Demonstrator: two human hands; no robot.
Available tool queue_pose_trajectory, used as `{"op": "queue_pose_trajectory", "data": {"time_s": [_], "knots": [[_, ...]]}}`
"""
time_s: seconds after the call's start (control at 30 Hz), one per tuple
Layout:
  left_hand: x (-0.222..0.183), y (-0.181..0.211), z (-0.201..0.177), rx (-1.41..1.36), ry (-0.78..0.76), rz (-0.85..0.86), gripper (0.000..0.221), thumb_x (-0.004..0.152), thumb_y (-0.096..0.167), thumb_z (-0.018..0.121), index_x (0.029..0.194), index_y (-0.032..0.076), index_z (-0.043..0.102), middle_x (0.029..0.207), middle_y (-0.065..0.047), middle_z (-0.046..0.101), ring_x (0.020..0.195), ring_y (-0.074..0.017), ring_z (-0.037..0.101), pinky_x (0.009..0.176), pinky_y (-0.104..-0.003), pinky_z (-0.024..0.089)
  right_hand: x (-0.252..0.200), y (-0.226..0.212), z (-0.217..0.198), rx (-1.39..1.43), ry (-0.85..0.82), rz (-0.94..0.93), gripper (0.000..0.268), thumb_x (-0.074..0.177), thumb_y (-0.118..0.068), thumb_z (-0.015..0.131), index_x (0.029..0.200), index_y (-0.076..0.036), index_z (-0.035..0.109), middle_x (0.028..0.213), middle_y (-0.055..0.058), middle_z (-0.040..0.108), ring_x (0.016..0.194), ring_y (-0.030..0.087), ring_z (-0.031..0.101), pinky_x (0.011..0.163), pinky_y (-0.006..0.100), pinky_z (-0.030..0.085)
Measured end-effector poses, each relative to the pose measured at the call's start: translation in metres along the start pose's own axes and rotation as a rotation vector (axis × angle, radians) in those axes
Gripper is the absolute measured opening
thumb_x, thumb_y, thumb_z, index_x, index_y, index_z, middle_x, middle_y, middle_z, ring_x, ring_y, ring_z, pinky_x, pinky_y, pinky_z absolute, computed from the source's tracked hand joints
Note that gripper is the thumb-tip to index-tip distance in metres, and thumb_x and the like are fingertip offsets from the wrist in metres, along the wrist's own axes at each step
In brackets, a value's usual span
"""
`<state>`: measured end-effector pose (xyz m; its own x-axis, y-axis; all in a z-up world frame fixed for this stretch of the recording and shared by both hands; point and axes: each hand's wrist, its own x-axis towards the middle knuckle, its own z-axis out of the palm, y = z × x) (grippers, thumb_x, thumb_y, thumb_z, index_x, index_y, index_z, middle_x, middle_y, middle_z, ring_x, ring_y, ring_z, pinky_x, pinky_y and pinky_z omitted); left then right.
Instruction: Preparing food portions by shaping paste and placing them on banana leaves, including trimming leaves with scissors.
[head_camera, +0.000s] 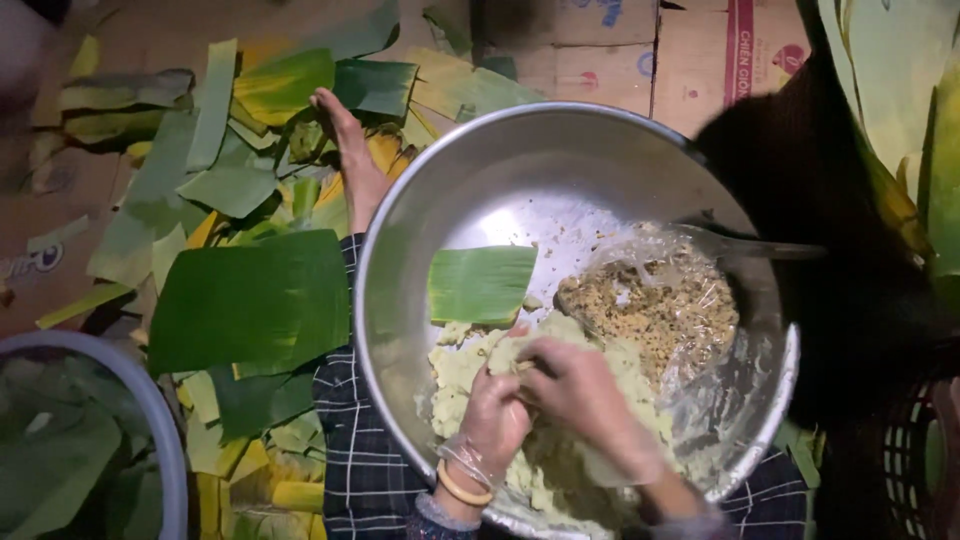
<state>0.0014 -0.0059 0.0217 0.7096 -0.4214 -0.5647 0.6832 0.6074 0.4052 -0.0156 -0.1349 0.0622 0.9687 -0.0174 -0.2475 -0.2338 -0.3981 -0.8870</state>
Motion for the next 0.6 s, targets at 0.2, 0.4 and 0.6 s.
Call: {"op": "queue_pose_trajectory", "data": {"time_s": [0.2, 0.4, 0.6], "knots": [[-0.001, 0.008, -0.005, -0.265, 0.041, 0.013, 0.059, 0.083, 0.024, 0.064, 0.138, 0.004, 0.055, 0.134, -0.026, 0.055, 0.118, -0.0377, 0.055, 0.100, -0.046, 0.048, -0.004, -0.001, 0.017, -0.067, 0.016, 0.014, 0.032, 0.090, -0.008, 0.063, 0.120, -0.012, 0.071, 0.117, 0.010, 0.075, 0.103, 0.023, 0.073, 0.088, 0.033, 0.066], [0.003, 0.000, -0.008, -0.141, -0.048, 0.086, 0.058, 0.085, 0.002, 0.059, 0.142, 0.006, 0.051, 0.144, -0.023, 0.055, 0.123, -0.0390, 0.057, 0.099, -0.049, 0.050, -0.014, -0.001, 0.033, 0.234, 0.068, -0.079, 0.074, 0.093, -0.048, 0.044, 0.155, -0.015, 0.022, 0.163, 0.017, 0.018, 0.143, 0.030, 0.033, 0.110, 0.045, 0.044], [-0.010, -0.014, -0.017, 0.157, -0.396, 0.416, 0.066, 0.097, 0.040, 0.046, 0.158, 0.020, 0.027, 0.163, -0.016, 0.027, 0.137, -0.0307, 0.043, 0.108, -0.049, 0.046, -0.012, 0.004, 0.054, 0.600, 0.272, 0.153, 0.057, 0.091, -0.024, 0.055, 0.148, -0.016, 0.052, 0.124, 0.011, 0.064, 0.091, 0.018, 0.063, 0.062, 0.026, 0.062]]}}
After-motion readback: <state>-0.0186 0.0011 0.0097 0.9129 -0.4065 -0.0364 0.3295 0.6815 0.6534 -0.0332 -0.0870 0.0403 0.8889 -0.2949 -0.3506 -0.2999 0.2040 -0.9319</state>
